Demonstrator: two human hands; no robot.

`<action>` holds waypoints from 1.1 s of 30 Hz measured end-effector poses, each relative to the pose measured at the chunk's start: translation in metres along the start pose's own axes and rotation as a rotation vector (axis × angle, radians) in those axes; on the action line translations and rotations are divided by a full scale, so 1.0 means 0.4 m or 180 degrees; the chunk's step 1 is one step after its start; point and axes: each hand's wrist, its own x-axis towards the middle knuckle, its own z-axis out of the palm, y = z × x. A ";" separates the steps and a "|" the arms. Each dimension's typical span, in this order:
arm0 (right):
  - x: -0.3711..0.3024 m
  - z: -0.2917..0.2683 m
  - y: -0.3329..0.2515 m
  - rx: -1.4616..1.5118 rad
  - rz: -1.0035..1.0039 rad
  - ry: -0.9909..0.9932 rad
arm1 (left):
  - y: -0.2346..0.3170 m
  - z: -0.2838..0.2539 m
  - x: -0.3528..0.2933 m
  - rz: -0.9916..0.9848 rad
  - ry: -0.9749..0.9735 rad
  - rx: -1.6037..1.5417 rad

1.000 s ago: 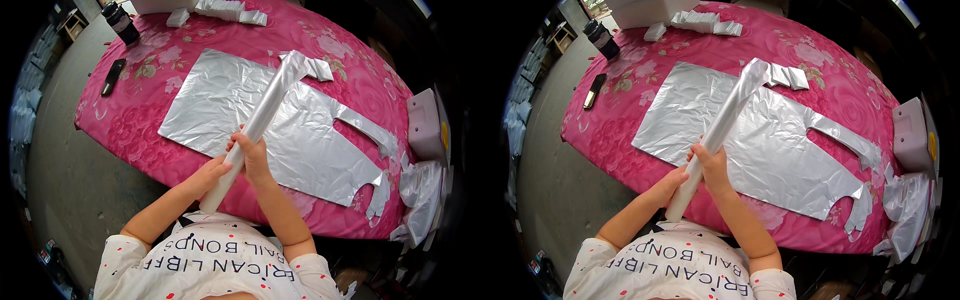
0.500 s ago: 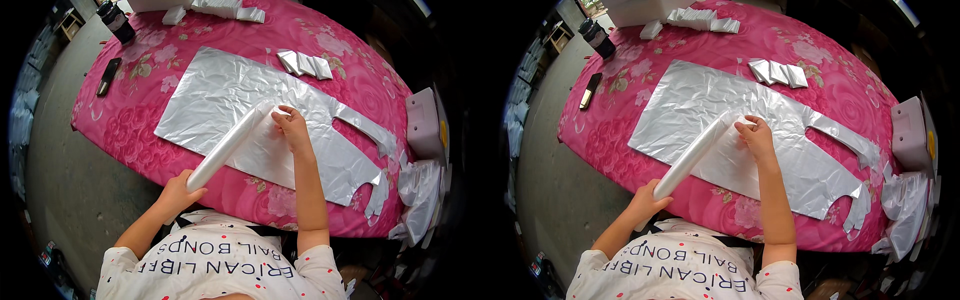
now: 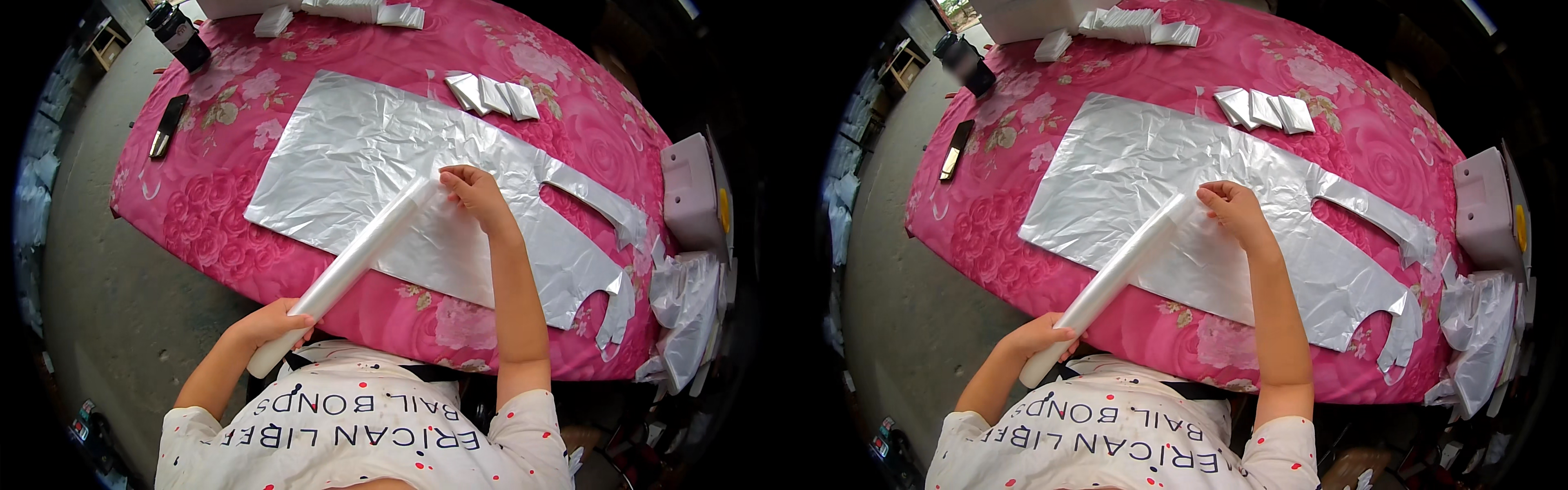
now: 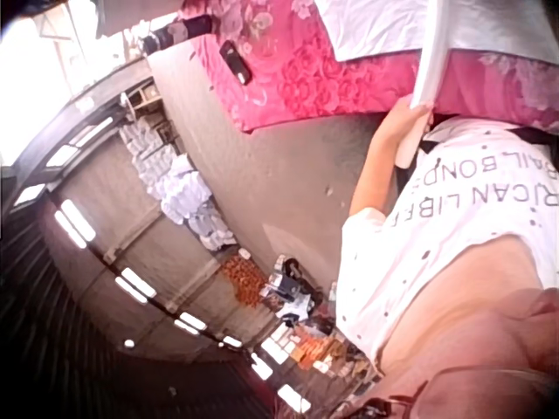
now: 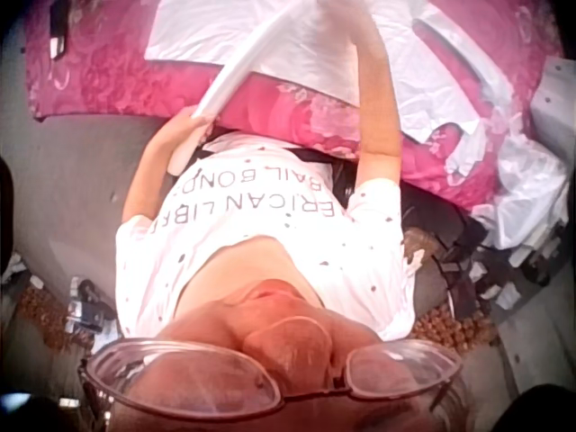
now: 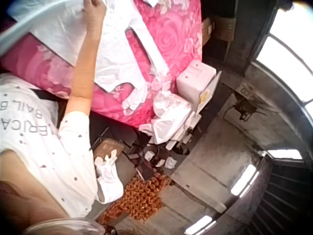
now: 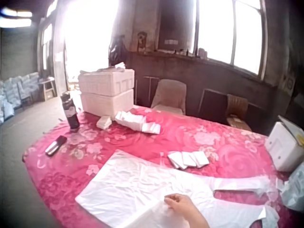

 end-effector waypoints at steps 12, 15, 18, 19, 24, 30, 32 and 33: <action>0.017 0.004 -0.016 -0.0279 0.0042 -0.1214 | -0.022 -0.007 0.015 0.0088 -0.0863 -0.0473; 0.039 -0.047 -0.002 -0.0397 0.0002 -0.0742 | -0.029 0.007 0.015 0.0022 -0.1105 -0.0601; 0.086 -0.181 0.028 -0.0742 -0.0196 0.0243 | -0.066 -0.014 0.013 -0.0235 -0.1251 -0.0582; 0.098 -0.244 0.038 -0.0832 -0.0260 0.0413 | -0.084 -0.031 0.003 -0.0331 -0.1213 -0.0458; 0.098 -0.434 0.045 -0.1056 -0.0106 0.0919 | -0.108 -0.122 -0.066 -0.0628 -0.1303 0.0402; 0.126 -0.354 -0.004 -0.1362 -0.0283 0.0615 | 0.098 -0.104 -0.036 0.0405 -0.1113 0.2601; 0.142 -0.313 -0.014 -0.1525 -0.0288 0.0459 | 0.222 -0.055 0.016 0.1003 -0.0862 0.3461; 0.150 -0.294 -0.013 -0.1577 -0.0298 0.0414 | 0.271 -0.020 0.036 0.1191 -0.0514 0.3881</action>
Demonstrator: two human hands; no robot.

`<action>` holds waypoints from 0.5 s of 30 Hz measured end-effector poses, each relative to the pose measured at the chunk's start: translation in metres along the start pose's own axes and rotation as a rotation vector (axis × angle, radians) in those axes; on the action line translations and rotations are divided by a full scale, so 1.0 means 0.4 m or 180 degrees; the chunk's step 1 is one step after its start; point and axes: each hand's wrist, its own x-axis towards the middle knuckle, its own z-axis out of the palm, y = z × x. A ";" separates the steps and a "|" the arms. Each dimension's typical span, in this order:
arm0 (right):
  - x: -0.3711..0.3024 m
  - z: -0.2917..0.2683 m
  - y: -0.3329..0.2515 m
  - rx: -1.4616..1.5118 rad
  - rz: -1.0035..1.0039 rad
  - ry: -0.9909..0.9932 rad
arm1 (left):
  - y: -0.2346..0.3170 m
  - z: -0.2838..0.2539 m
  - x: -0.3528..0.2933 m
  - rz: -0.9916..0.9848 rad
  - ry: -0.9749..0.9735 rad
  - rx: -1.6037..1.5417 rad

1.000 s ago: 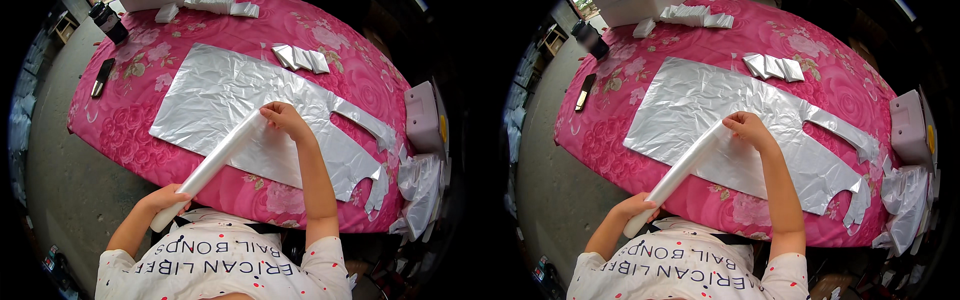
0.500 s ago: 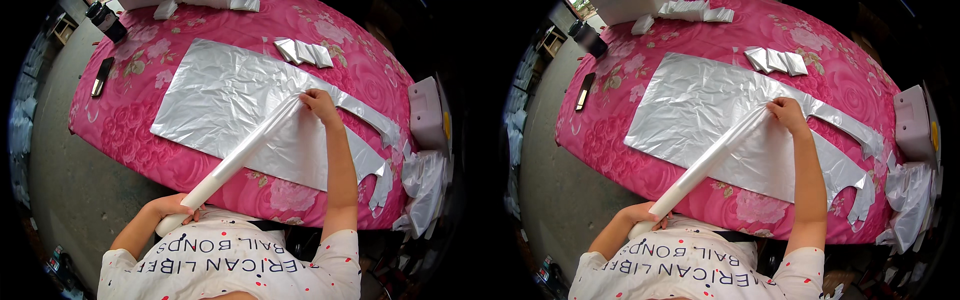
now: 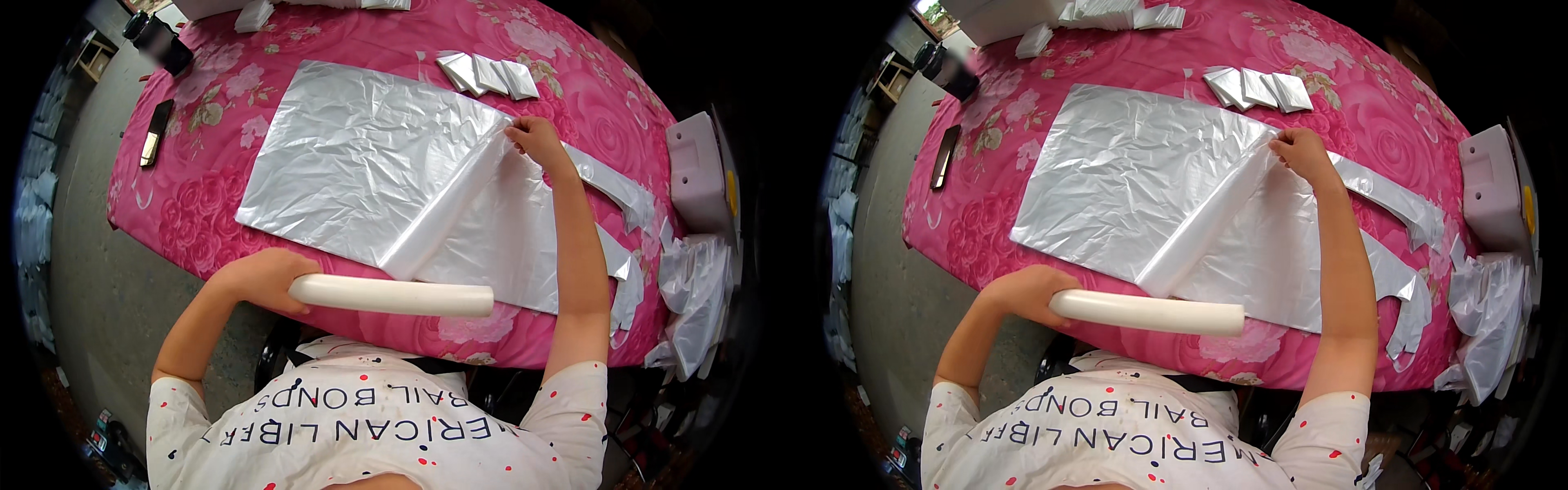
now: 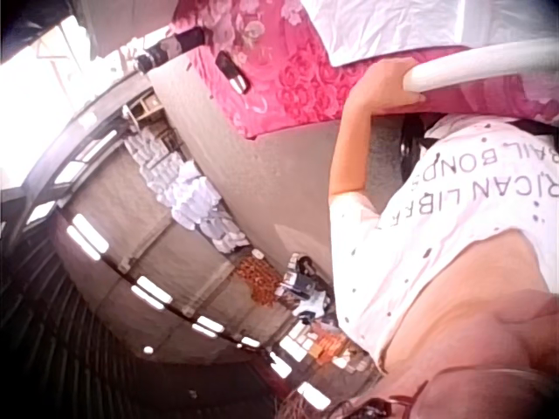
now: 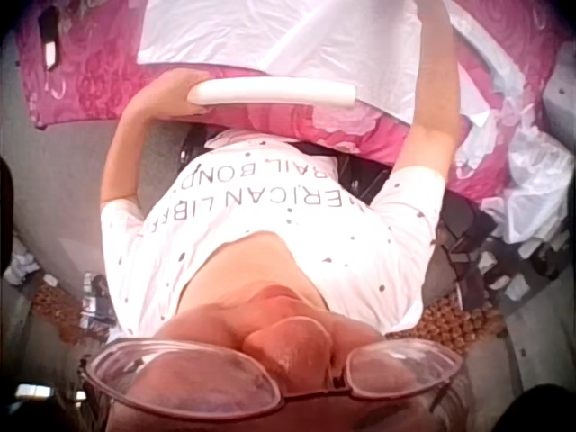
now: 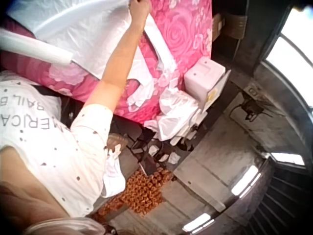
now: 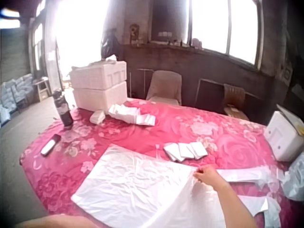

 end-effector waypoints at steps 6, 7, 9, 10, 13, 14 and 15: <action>0.037 0.043 -0.047 -0.0155 -0.0159 -0.0284 | 0.040 -0.056 0.199 0.1109 0.1857 0.1310; 0.044 0.043 -0.040 -0.0153 -0.0181 -0.0304 | 0.038 -0.050 0.227 0.1521 0.2304 0.1369; 0.056 0.042 -0.045 -0.0219 -0.0177 -0.0420 | 0.014 -0.002 0.253 0.2169 0.1734 0.1565; 0.059 0.043 -0.049 -0.0254 -0.0175 -0.0482 | 0.006 0.028 0.260 0.2484 0.1441 0.1653; 0.054 0.043 -0.059 -0.0371 -0.0096 -0.0573 | 0.033 0.111 0.291 0.2380 0.0987 0.1737; 0.052 0.043 -0.053 -0.0011 -0.0030 -0.0456 | 0.034 0.122 0.292 0.2331 0.0995 0.1707; 0.051 0.046 -0.041 0.0348 0.0035 -0.0334 | 0.035 0.130 0.293 0.2285 0.1004 0.1679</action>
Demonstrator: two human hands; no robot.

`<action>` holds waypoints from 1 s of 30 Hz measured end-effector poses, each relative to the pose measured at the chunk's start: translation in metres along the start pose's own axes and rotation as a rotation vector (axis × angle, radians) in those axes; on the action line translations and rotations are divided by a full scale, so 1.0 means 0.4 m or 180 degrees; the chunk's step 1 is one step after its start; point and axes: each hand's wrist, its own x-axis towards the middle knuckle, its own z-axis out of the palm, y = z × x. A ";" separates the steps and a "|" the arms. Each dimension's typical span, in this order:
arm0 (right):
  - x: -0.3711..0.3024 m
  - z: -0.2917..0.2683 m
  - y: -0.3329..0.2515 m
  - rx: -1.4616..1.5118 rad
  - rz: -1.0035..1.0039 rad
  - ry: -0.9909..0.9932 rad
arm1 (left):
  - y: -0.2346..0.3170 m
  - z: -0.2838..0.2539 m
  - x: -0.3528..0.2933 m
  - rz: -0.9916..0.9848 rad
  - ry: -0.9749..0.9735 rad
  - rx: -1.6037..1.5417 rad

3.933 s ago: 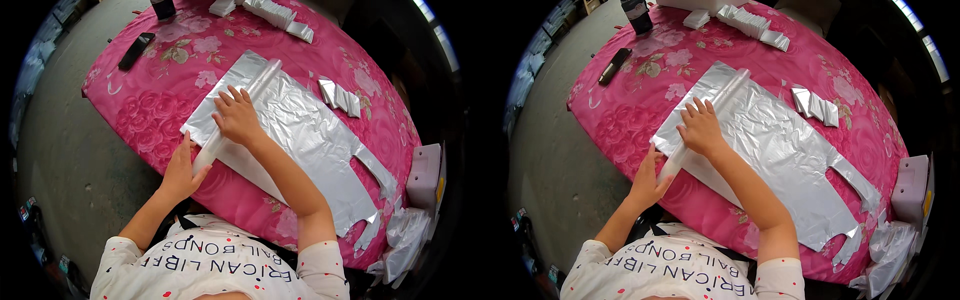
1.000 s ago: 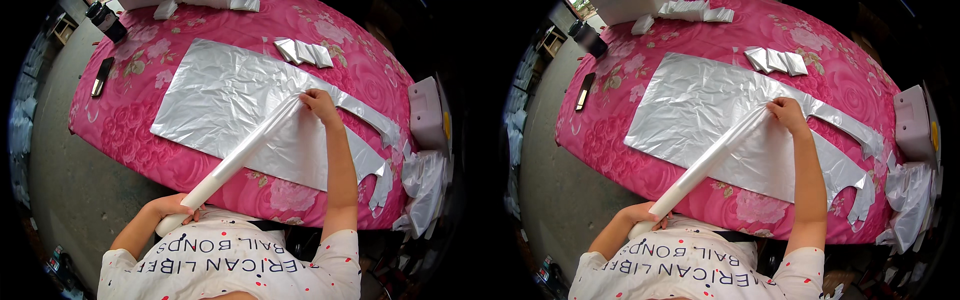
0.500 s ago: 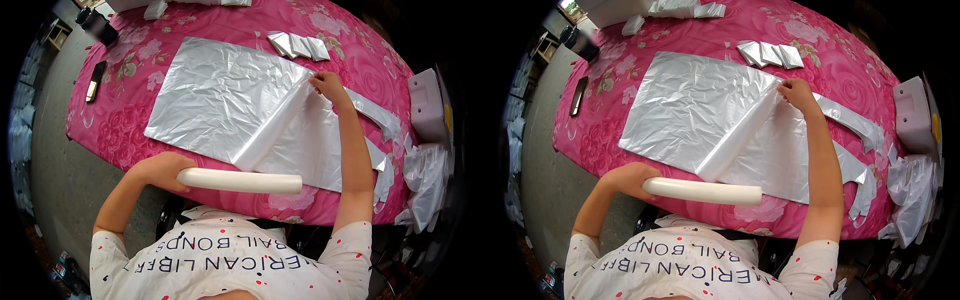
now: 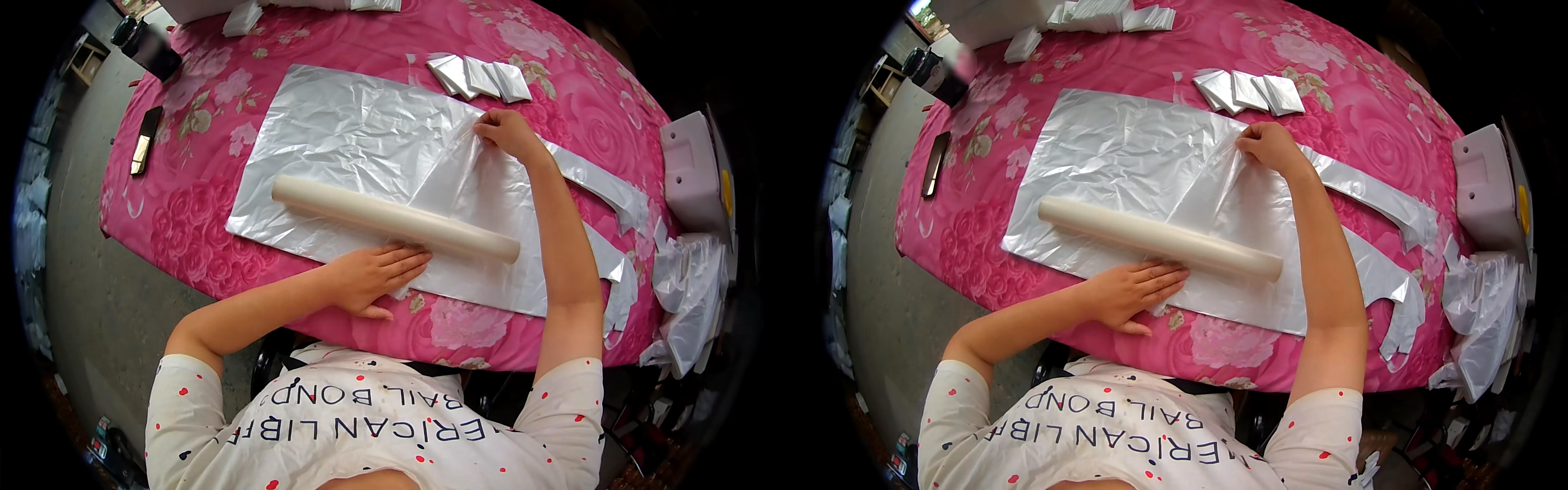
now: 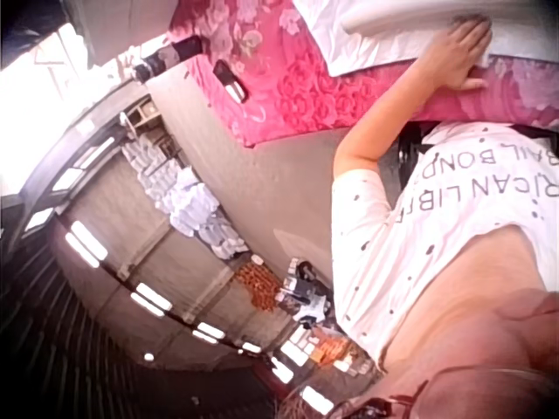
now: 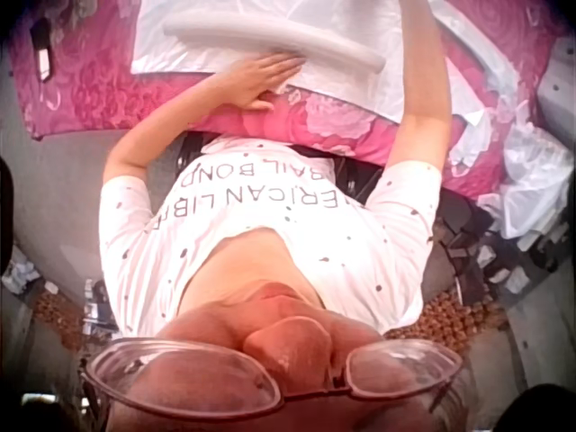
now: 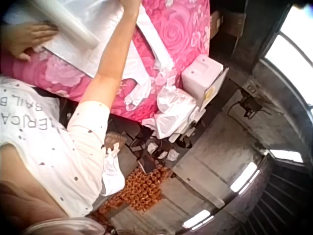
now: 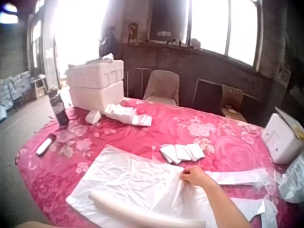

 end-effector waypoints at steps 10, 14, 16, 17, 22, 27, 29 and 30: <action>-0.399 0.338 -0.135 -0.0991 -0.1567 0.0275 | 0.098 0.083 0.000 -0.0726 -0.0100 0.0216; -0.447 0.353 -0.072 -0.1782 -0.1470 0.0533 | 0.111 0.060 0.012 -0.0731 -0.0086 0.0237; -0.430 0.304 -0.042 -0.1871 -0.1441 0.0831 | 0.111 0.062 0.009 -0.0734 0.0097 0.0158; -0.414 0.268 -0.019 -0.1926 -0.1395 0.0996 | 0.111 0.063 0.009 -0.0728 0.0194 0.0121; -0.362 0.061 0.083 -0.1483 -0.0527 0.1701 | 0.119 0.063 0.012 -0.0743 0.0031 0.0125; -0.443 0.124 0.019 -0.0850 -0.1094 0.0784 | 0.160 0.089 0.005 -0.0925 0.0004 0.0057; -0.479 0.200 -0.014 -0.1047 -0.1410 0.0311 | 0.178 0.092 0.005 -0.0980 0.0012 -0.0032; -0.476 0.222 -0.025 -0.1133 -0.1489 0.0281 | 0.181 0.089 0.006 -0.0999 0.0011 -0.0077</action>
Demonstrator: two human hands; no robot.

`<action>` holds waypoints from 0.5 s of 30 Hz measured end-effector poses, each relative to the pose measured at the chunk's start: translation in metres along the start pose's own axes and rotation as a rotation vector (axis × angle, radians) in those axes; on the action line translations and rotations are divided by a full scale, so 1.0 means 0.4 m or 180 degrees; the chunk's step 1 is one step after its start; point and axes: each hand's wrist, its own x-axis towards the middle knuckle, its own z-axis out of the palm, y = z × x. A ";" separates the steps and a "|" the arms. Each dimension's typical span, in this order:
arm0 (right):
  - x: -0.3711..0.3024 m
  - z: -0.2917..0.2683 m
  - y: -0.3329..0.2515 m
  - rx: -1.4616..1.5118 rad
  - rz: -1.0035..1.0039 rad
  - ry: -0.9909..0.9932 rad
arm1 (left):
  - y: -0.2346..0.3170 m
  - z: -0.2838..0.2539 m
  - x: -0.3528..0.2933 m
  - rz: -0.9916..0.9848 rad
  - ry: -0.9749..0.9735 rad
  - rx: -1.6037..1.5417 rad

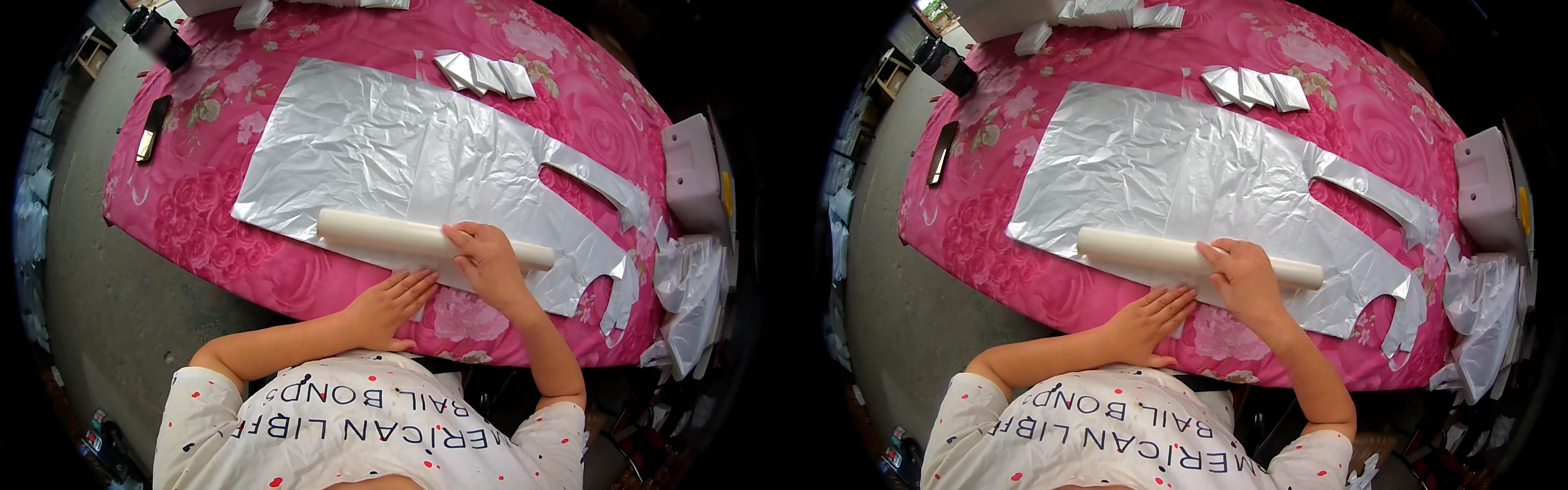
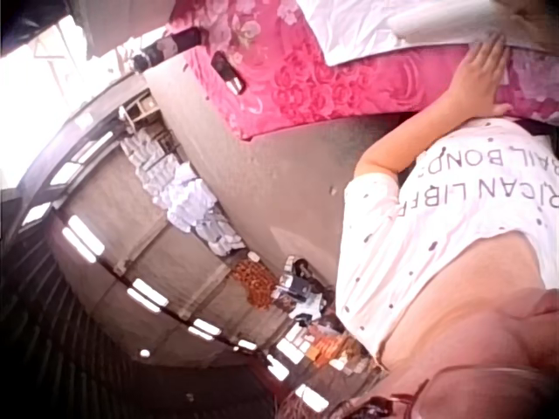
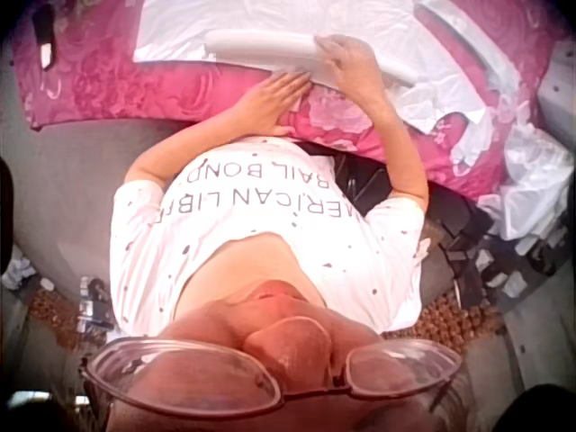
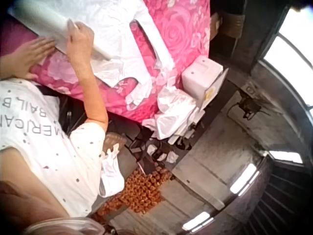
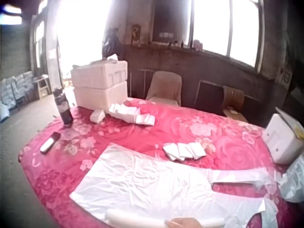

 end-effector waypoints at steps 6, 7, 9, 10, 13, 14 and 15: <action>0.128 0.026 0.042 -0.0398 -0.0316 0.0381 | 0.008 0.001 -0.008 -0.0005 -0.0045 0.0010; 0.170 0.026 0.085 -0.0234 -0.0248 0.0377 | 0.008 0.005 -0.009 0.0059 -0.0084 0.0066; 0.251 0.009 0.144 -0.0080 -0.0139 0.0404 | 0.001 0.010 -0.014 0.0276 -0.0027 0.0067; 0.280 -0.004 0.155 -0.0096 -0.0093 0.0436 | -0.009 0.009 -0.020 0.0435 0.0072 0.0010; 0.287 -0.020 0.143 -0.0744 -0.0401 0.1043 | -0.039 0.001 -0.047 0.0763 0.0327 -0.0049; 0.285 -0.019 0.129 -0.0767 -0.0442 0.1144 | -0.050 -0.001 -0.058 0.0822 0.0420 -0.0051; 0.263 -0.019 0.107 -0.0377 -0.0499 0.0926 | -0.059 -0.005 -0.068 0.0826 0.0517 -0.0012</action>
